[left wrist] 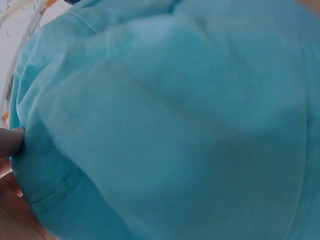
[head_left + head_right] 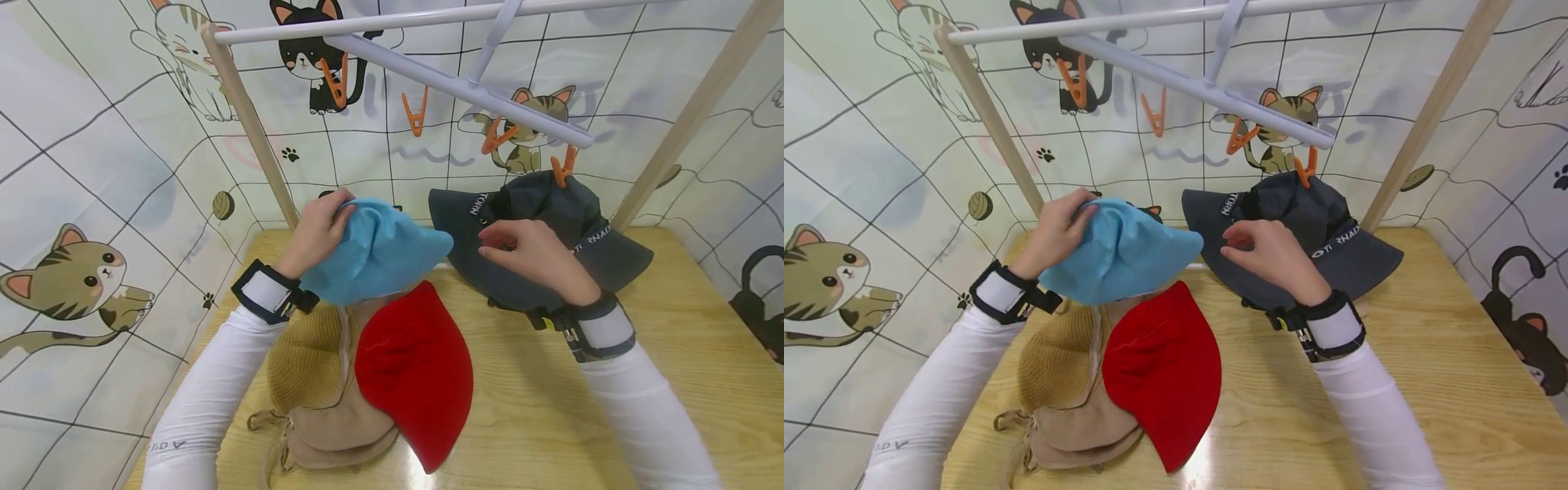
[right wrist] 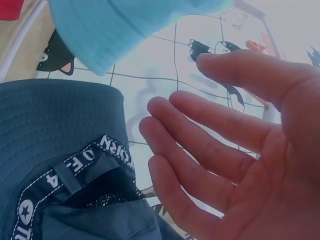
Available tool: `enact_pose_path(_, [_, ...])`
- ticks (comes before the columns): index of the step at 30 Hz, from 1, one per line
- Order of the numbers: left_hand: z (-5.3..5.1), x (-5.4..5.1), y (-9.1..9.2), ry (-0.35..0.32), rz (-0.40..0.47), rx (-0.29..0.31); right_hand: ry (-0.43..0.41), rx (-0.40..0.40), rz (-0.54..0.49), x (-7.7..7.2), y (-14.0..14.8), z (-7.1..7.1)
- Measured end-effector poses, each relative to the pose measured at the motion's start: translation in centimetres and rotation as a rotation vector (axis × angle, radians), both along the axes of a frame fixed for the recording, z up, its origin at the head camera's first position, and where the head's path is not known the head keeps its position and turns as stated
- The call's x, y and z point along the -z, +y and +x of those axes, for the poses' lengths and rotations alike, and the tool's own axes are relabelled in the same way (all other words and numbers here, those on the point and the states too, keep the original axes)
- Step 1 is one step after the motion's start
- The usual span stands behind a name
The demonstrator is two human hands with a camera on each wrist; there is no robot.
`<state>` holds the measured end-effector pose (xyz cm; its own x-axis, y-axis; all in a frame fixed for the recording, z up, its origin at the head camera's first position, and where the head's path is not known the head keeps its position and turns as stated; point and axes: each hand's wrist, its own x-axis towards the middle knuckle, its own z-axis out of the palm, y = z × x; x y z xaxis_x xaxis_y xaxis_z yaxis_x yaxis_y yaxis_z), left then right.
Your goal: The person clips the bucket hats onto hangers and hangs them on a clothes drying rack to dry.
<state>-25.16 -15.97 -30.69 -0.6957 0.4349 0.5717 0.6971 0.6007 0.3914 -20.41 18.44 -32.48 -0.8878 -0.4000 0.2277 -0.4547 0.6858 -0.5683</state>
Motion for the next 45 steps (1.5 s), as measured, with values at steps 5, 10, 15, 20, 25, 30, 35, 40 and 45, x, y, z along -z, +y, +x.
enact_pose_path(5, [-0.8, 0.5, -1.0, 0.001, 0.004, -0.039, -0.001, -0.050, -0.016, -0.3, -0.8, -1.0])
enact_pose_path(10, [-1.8, 0.8, -1.9, -0.001, 0.027, -0.100, -0.023, -0.089, -0.048, -0.9, -2.6, -2.1])
enact_pose_path(15, [-2.4, 0.5, -2.3, -0.022, 0.083, -0.145, -0.034, -0.143, -0.052, -1.9, -5.2, -3.7])
enact_pose_path(20, [-3.1, 0.0, -2.6, -0.049, 0.121, -0.211, -0.019, -0.160, -0.104, -3.3, -8.1, -5.6])
enact_pose_path(25, [-3.9, -0.5, -2.4, -0.089, 0.125, -0.226, -0.002, -0.140, -0.117, -4.9, -10.2, -7.1])
enact_pose_path(30, [-4.6, -1.0, -2.1, -0.099, 0.133, -0.251, 0.000, -0.103, -0.093, -6.3, -11.7, -8.5])
enact_pose_path(35, [-5.1, -1.8, -1.7, -0.105, 0.127, -0.282, -0.034, -0.079, -0.141, -8.1, -12.7, -9.6])
enact_pose_path(40, [-5.3, -2.5, -1.3, -0.120, 0.131, -0.295, -0.065, -0.040, -0.269, -9.5, -13.9, -10.4])
enact_pose_path(45, [-5.2, -2.7, -1.2, -0.131, 0.133, -0.308, -0.111, -0.021, -0.358, -10.9, -15.4, -10.7])
